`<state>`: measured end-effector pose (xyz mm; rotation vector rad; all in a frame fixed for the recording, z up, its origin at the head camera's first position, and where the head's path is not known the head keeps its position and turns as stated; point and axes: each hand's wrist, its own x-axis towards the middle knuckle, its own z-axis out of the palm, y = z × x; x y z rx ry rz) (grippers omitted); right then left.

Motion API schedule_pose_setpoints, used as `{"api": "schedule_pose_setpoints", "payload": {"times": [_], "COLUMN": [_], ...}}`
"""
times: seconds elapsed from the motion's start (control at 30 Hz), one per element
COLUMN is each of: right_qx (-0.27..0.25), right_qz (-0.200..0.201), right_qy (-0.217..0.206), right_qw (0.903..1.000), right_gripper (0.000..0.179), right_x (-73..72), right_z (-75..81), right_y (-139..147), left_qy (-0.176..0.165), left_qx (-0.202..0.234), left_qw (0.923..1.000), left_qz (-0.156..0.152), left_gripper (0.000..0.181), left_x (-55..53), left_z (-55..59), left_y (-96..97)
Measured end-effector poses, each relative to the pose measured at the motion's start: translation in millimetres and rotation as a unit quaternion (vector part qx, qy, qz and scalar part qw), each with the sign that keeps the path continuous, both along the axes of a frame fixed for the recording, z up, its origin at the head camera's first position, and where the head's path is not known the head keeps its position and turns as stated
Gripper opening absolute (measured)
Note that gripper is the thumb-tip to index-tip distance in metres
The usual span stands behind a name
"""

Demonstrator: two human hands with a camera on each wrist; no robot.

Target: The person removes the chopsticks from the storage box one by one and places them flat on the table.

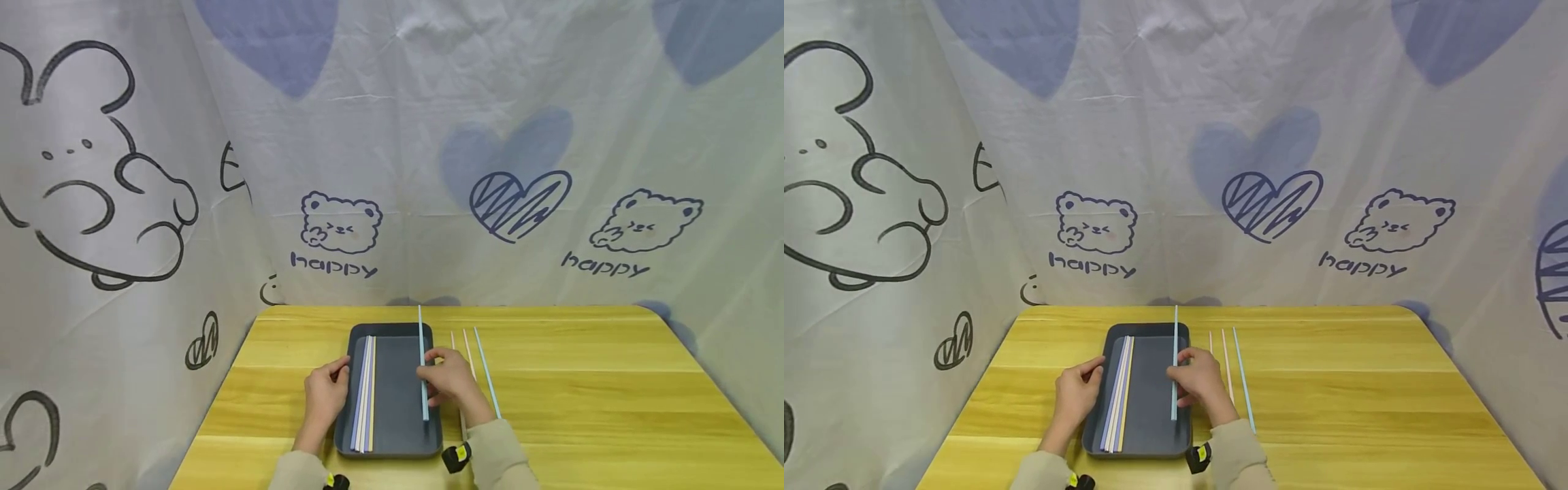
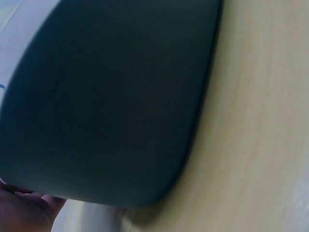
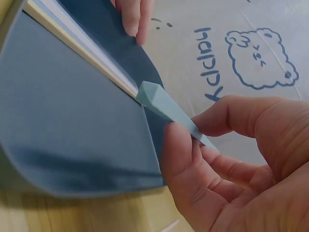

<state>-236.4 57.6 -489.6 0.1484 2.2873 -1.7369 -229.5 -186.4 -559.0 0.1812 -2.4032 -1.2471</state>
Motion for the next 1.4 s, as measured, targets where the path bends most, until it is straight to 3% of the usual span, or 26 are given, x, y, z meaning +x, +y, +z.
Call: {"api": "schedule_pose_setpoints", "payload": {"times": [0.67, 1.03, 1.4], "right_qx": [0.035, 0.041, 0.081], "right_qz": [-0.017, -0.035, -0.044], "right_qy": [0.015, -0.004, -0.006], "right_qw": [0.9991, 0.9986, 0.9957], "right_gripper": [0.04, 0.043, 0.043], "right_x": [-7.4, -6.9, -8.8], "right_z": [-7.5, -12.8, -20.3], "right_y": [47.2, 66.5, 94.8], "left_qy": [-0.01, -0.006, -0.015], "left_qx": [0.009, 0.006, 0.008], "left_qw": [0.9999, 1.0, 0.9998], "left_qz": [-0.002, 0.0, -0.005], "left_gripper": [0.022, 0.022, 0.022], "left_x": [0.4, -1.1, -0.8], "left_z": [-4.0, -5.1, -4.0], "left_y": [-3.5, -1.6, -2.8]}}
